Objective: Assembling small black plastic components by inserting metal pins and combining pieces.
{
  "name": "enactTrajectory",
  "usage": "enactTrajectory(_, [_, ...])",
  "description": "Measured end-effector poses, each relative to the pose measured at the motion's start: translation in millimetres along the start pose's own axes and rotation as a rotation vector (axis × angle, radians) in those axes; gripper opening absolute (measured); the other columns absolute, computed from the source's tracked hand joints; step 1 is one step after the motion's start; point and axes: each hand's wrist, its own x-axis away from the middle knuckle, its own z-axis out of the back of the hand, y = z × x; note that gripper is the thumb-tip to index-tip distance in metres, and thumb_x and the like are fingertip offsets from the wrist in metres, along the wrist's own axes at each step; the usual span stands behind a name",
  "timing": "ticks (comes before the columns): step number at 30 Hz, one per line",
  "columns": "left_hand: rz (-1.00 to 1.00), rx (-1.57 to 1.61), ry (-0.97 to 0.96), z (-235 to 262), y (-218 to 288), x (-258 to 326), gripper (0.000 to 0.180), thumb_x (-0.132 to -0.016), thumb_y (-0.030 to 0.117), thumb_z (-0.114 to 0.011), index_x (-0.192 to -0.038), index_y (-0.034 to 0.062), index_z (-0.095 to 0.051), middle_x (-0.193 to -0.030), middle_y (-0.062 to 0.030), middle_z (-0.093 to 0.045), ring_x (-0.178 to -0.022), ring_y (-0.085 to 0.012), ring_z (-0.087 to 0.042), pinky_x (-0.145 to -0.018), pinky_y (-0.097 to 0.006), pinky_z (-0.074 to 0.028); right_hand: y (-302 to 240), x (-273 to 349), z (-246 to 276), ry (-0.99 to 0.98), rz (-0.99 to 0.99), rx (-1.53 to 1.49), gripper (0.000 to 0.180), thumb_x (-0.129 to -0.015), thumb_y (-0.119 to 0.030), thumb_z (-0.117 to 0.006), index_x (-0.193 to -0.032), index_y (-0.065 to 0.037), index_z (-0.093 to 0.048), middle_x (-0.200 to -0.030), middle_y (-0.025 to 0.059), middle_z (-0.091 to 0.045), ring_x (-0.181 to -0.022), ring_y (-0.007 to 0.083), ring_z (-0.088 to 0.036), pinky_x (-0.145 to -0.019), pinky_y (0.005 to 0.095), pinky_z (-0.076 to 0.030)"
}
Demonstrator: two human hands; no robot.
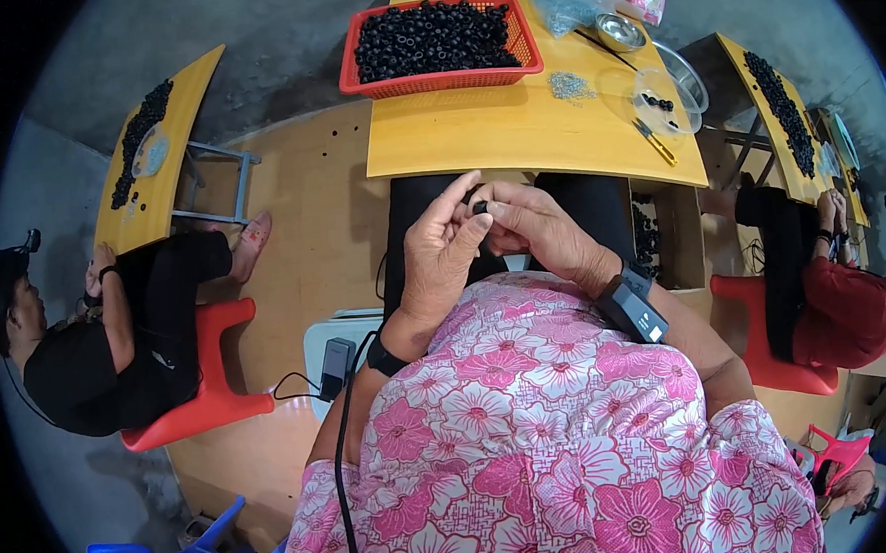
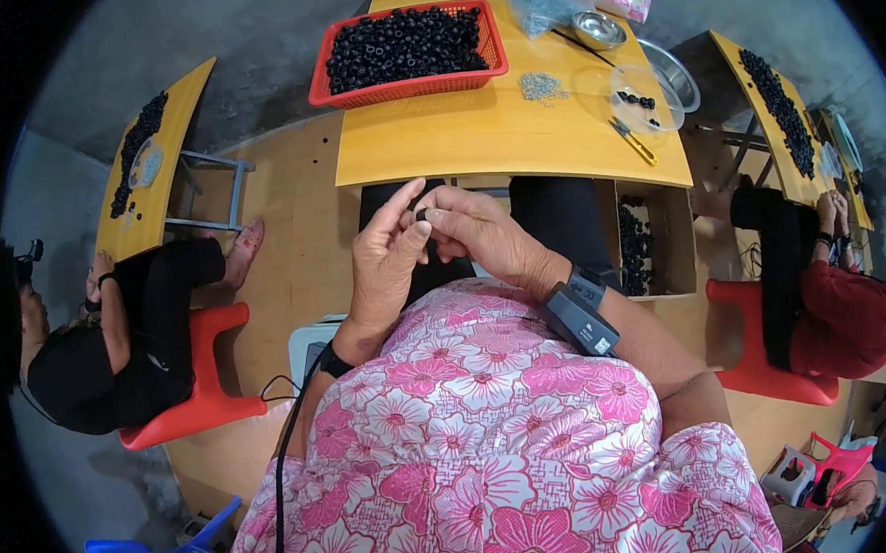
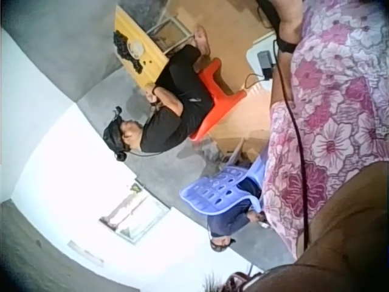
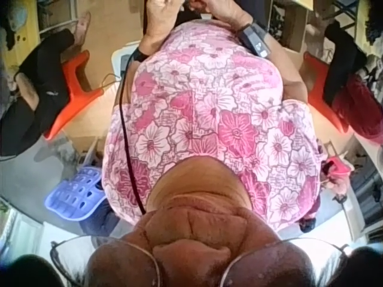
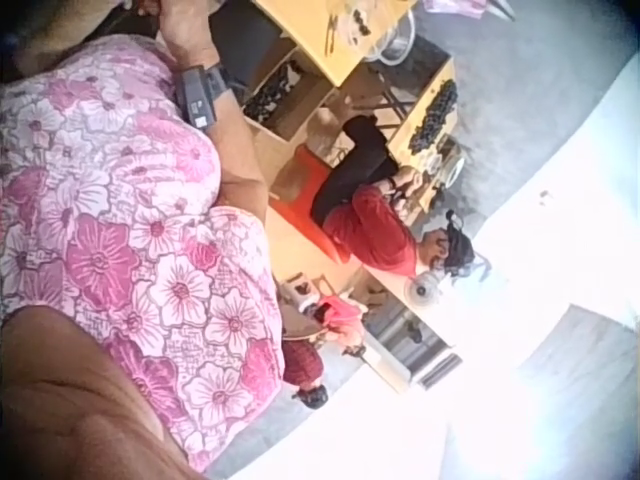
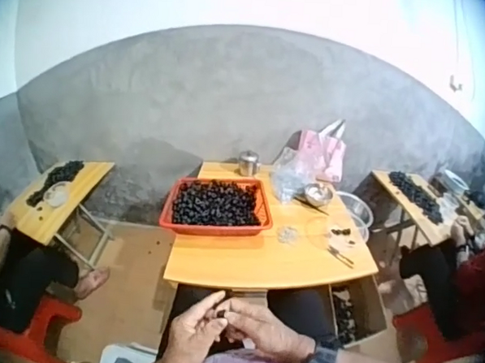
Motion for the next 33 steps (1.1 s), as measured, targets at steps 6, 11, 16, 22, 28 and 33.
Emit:
enactTrajectory(6, [0.14,0.042,-0.127,-1,1,0,0.043,-0.095,0.029,-0.053,-0.127,0.0002,-0.049,-0.09,-0.0011,-0.056,-0.069,-0.0047,-0.049,-0.054,-0.017,-0.037,3,-1,-3,-0.006,0.254,0.494,0.029,-0.098,-0.026,-0.041,-0.103,0.0,-0.051,-0.081,0.0082,-0.054,-0.066,0.0139,-0.052,-0.06,0.0268,-0.045])
enactTrajectory(11, [0.168,0.192,-0.041,-11,8,3,0.034,-0.094,0.02,-0.054,-0.122,-0.0007,-0.051,-0.082,0.0023,-0.052,-0.064,-0.002,-0.041,-0.051,-0.016,-0.034,-2,2,-12,0.036,0.261,0.463,0.028,-0.098,-0.023,-0.039,-0.103,0.002,-0.051,-0.083,0.0112,-0.056,-0.069,0.0171,-0.059,-0.061,0.0282,-0.048])
enactTrajectory(16, [0.15,0.139,-0.024,-9,4,3,0.032,-0.095,0.018,-0.053,-0.12,-0.0012,-0.052,-0.085,0.0014,-0.055,-0.066,-0.0024,-0.043,-0.053,-0.016,-0.036,0,-3,-11,0.05,0.218,0.451,0.028,-0.098,-0.022,-0.038,-0.102,0.003,-0.051,-0.08,0.0119,-0.056,-0.07,0.018,-0.061,-0.059,0.0284,-0.05])
enactTrajectory(22, [-0.018,0.112,0.036,-11,1,-1,0.031,-0.089,0.002,-0.057,-0.12,-0.0015,-0.054,-0.093,-0.0048,-0.056,-0.078,-0.0084,-0.057,-0.061,-0.02,-0.047,-3,-3,-5,0.035,0.021,-0.071,0.022,-0.097,-0.021,-0.042,-0.096,-0.001,-0.052,-0.078,0.0034,-0.051,-0.065,0.0121,-0.05,-0.066,0.0264,-0.047])
enactTrajectory(28, [-0.167,-0.078,0.066,-6,13,-6,0.018,-0.082,-0.007,-0.061,-0.099,-0.0033,-0.062,-0.083,-0.0037,-0.049,-0.072,-0.0097,-0.058,-0.056,-0.021,-0.052,-4,1,-4,0.077,-0.062,-0.293,0.021,-0.097,-0.023,-0.046,-0.086,-0.006,-0.052,-0.072,-0.0015,-0.045,-0.059,0.0083,-0.041,-0.067,0.028,-0.046])
enactTrajectory(33, [-0.122,-0.032,0.102,-7,7,-5,0.014,-0.082,-0.006,-0.062,-0.096,-0.0052,-0.063,-0.082,-0.0025,-0.053,-0.07,-0.0078,-0.056,-0.058,-0.021,-0.052,-7,1,-5,0.131,-0.086,-0.208,0.023,-0.095,-0.024,-0.049,-0.082,-0.007,-0.053,-0.068,-0.0021,-0.046,-0.059,0.0079,-0.043,-0.065,0.0284,-0.046])
